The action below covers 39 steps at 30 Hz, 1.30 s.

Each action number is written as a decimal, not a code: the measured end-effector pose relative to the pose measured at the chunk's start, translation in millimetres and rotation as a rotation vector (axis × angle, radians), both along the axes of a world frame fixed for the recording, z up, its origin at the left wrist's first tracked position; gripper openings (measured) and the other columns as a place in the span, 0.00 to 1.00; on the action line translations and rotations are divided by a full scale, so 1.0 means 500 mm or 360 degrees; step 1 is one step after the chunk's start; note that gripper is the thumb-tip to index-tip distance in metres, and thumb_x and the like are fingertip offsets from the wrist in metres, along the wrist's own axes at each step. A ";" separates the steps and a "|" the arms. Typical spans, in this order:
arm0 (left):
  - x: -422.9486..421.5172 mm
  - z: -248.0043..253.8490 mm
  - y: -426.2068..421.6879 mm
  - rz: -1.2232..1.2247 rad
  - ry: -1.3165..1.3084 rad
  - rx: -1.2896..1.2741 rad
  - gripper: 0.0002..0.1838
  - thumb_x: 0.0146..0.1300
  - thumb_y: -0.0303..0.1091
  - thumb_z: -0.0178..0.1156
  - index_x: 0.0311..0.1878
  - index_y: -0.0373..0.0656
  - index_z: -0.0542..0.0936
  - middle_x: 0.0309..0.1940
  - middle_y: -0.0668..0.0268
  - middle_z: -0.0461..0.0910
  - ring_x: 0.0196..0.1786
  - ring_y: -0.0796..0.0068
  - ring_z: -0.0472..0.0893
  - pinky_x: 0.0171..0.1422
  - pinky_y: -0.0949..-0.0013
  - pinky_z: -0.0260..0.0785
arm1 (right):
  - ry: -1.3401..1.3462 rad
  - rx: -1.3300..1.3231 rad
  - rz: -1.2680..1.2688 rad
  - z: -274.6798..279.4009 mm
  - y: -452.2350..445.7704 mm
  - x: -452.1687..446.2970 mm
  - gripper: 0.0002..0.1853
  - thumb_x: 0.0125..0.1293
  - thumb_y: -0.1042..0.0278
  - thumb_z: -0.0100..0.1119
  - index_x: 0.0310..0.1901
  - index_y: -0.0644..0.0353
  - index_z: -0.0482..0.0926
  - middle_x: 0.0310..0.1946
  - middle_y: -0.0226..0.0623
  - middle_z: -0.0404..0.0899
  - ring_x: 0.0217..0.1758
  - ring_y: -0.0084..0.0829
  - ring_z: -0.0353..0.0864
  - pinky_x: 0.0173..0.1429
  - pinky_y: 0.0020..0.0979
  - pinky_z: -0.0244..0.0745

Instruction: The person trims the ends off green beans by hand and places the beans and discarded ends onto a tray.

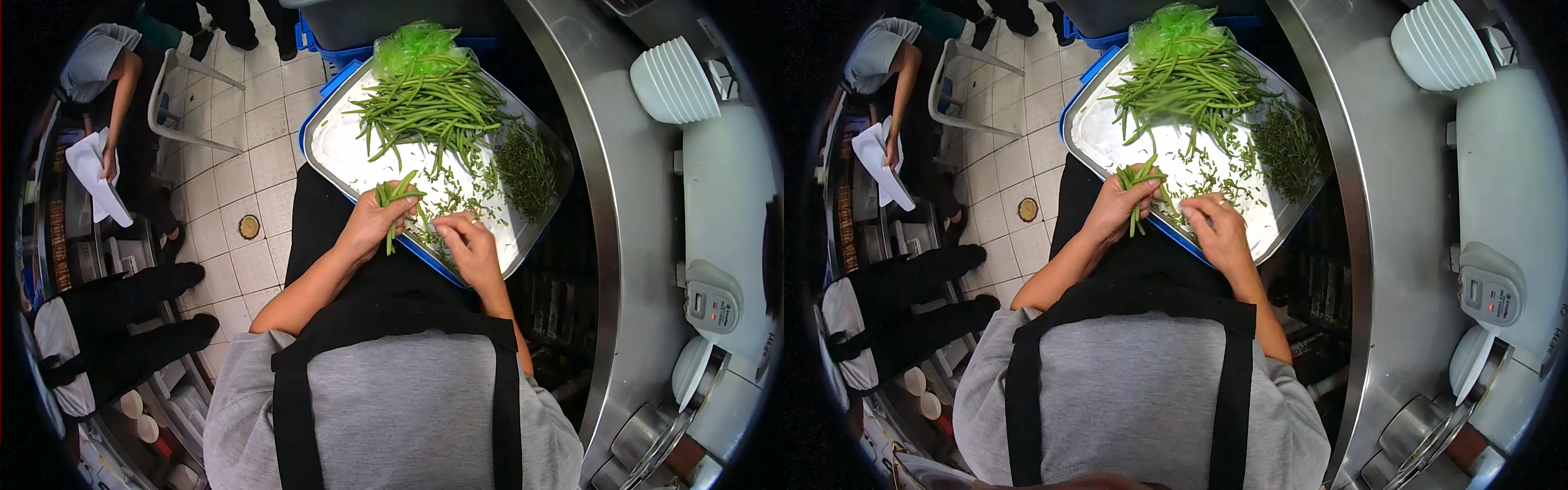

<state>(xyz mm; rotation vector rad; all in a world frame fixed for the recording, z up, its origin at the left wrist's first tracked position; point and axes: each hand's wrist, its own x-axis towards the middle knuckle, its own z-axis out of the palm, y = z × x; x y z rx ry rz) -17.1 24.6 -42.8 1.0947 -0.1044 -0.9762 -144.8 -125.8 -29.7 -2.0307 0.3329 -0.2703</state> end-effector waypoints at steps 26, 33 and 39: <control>0.060 0.018 0.061 0.0454 -0.0166 0.0093 0.08 0.63 0.33 0.62 0.41 0.43 0.74 0.21 0.74 0.72 0.17 0.86 0.65 0.20 0.80 0.55 | 0.0040 -0.1136 0.0224 -0.081 0.034 0.063 0.05 0.56 0.72 0.63 0.34 0.57 0.78 0.32 0.37 0.76 0.36 0.38 0.77 0.41 0.38 0.66; 0.021 -0.003 0.029 -0.0405 -0.1287 0.0652 0.13 0.59 0.33 0.67 0.44 0.35 0.81 0.33 0.60 0.84 0.35 0.77 0.81 0.42 0.70 0.74 | -0.0085 -0.0851 0.0134 0.000 0.024 0.049 0.06 0.55 0.73 0.63 0.34 0.58 0.77 0.33 0.37 0.76 0.35 0.40 0.76 0.44 0.38 0.66; 0.008 0.012 0.021 -0.0490 -0.1519 0.0633 0.12 0.59 0.34 0.67 0.39 0.35 0.82 0.29 0.58 0.82 0.31 0.74 0.79 0.38 0.67 0.71 | -0.0136 -0.0666 0.0022 0.010 0.009 0.039 0.09 0.52 0.77 0.65 0.35 0.59 0.77 0.33 0.37 0.76 0.31 0.36 0.76 0.39 0.36 0.70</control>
